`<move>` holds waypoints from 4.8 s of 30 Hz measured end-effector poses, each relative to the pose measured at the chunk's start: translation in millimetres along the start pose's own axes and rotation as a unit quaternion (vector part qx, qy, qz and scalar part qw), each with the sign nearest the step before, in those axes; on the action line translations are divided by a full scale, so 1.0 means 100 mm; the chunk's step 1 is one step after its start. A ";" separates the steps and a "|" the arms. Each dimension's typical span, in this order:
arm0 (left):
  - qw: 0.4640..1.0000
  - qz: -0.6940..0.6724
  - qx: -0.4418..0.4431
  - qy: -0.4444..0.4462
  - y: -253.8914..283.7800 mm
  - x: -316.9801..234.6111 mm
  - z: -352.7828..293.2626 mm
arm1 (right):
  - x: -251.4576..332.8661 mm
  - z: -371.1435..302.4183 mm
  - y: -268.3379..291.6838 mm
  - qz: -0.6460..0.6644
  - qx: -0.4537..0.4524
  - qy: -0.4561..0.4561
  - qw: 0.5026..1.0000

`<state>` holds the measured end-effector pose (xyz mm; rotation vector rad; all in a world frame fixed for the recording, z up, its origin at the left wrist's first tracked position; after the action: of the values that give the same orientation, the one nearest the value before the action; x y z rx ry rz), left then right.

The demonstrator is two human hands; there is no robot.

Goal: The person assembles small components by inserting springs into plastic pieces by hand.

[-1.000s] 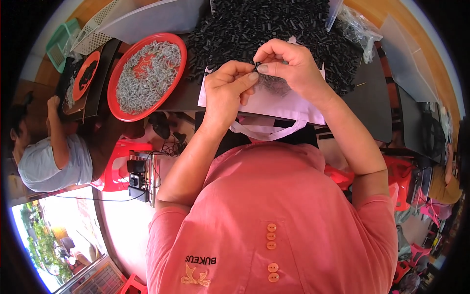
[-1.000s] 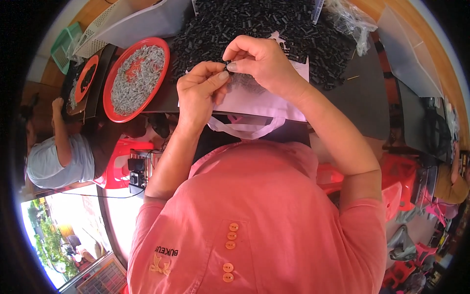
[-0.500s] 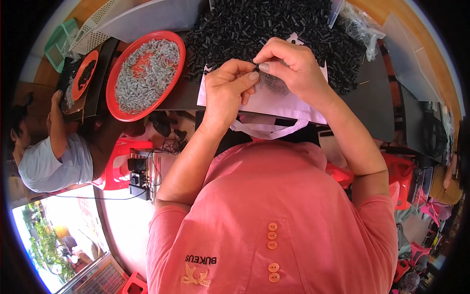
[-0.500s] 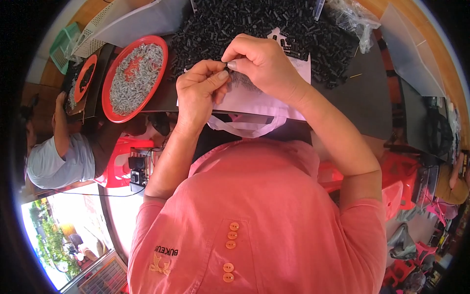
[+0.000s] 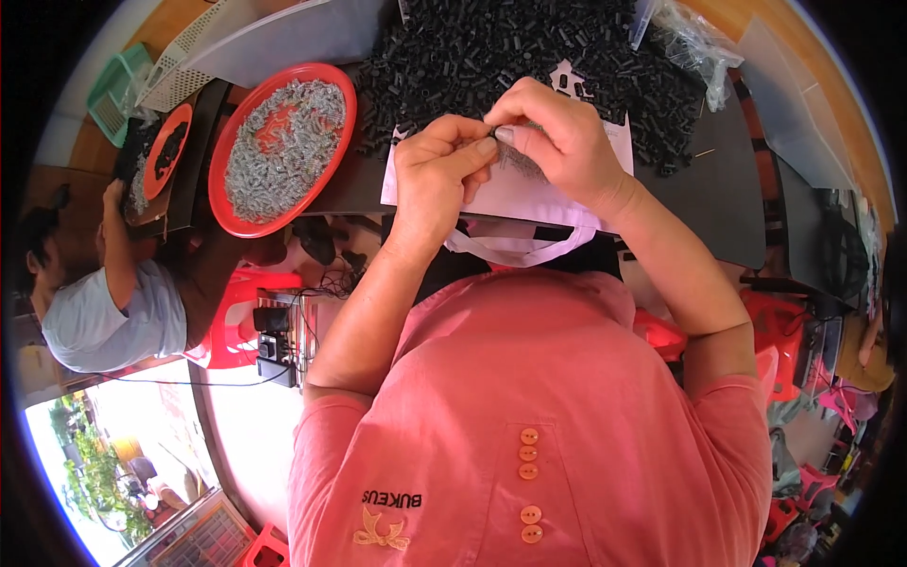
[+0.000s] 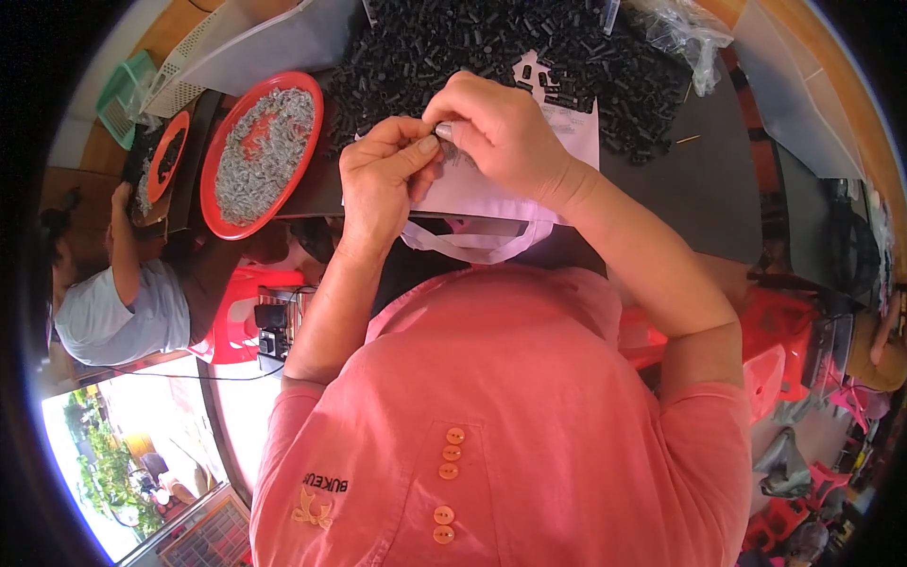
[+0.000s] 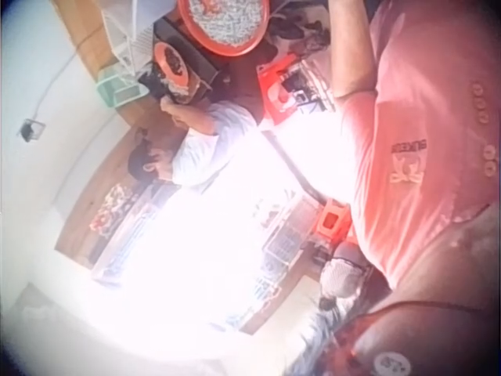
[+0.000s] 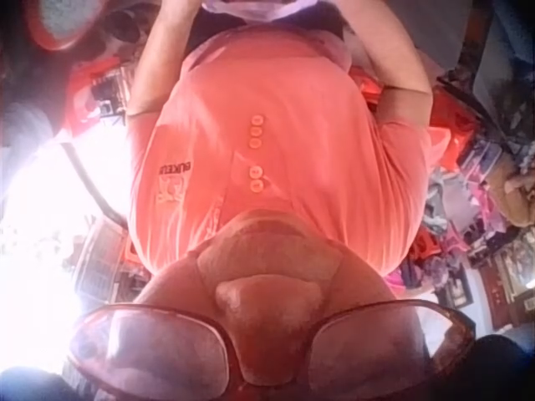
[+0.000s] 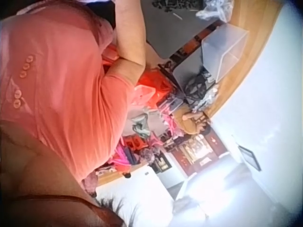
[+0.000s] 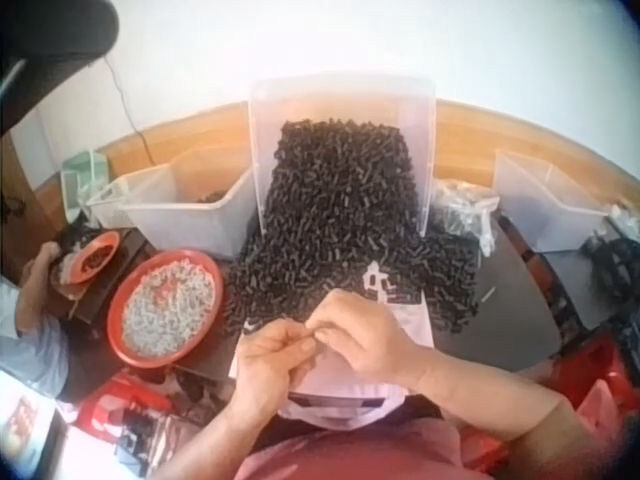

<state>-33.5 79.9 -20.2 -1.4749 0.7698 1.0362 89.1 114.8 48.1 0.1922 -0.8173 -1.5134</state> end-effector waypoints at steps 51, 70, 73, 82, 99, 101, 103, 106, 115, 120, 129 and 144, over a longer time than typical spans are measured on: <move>0.998 -0.039 0.042 0.000 -0.22 -0.20 -0.25 | 0.44 -0.13 0.12 -0.161 -0.101 0.103 0.976; 0.752 0.516 0.055 -0.407 -0.48 -1.12 0.48 | -0.95 -0.30 1.12 0.074 -0.136 -0.313 0.937; 0.786 0.483 0.169 -0.346 -0.70 -0.49 0.28 | -0.88 -0.23 1.12 0.058 -0.134 -0.299 0.943; 0.715 0.551 0.230 -0.364 -1.14 -0.18 0.44 | -0.65 -0.15 1.13 -0.009 -0.092 -0.235 0.968; 0.684 0.613 0.257 -0.302 -1.25 0.01 0.54 | -0.57 -0.12 1.17 -0.130 -0.106 -0.133 0.977; 0.684 0.611 0.256 -0.306 -1.27 0.02 0.53 | -0.59 -0.12 1.18 -0.130 -0.104 -0.145 0.975; 0.674 0.616 0.258 -0.315 -1.28 0.04 0.53 | -0.58 -0.13 1.17 -0.131 -0.104 -0.145 0.975; 0.675 0.615 0.254 -0.317 -1.29 0.04 0.52 | -0.48 -0.12 1.21 -0.109 -0.168 -0.056 0.978; 0.675 0.611 0.254 -0.326 -1.28 0.10 0.57 | -0.55 -0.14 1.18 -0.136 -0.103 -0.148 0.974; 0.687 0.598 0.250 -0.328 -1.31 0.07 0.53 | -0.33 -0.19 1.30 -0.136 -0.221 0.037 0.965; 0.685 0.592 0.249 -0.343 -1.28 0.12 0.49 | -0.81 -0.33 0.93 -0.273 0.094 -0.209 0.934; 0.679 0.609 0.245 -0.327 -1.30 0.06 0.40 | -0.69 -0.41 0.80 -0.348 0.182 -0.152 0.907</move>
<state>78.8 141.0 27.6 0.1397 1.3533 1.9555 187.2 171.1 41.1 0.5832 -1.3801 -2.0765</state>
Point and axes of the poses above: each hand's wrist, its own z-axis towards the middle knuckle, its own y-axis out of the back of the hand, x = y × z, the point moved 8 cm from there along z, towards the middle knuckle, and after that the axes turned 11 degrees about -z, right-handed, at the moved point
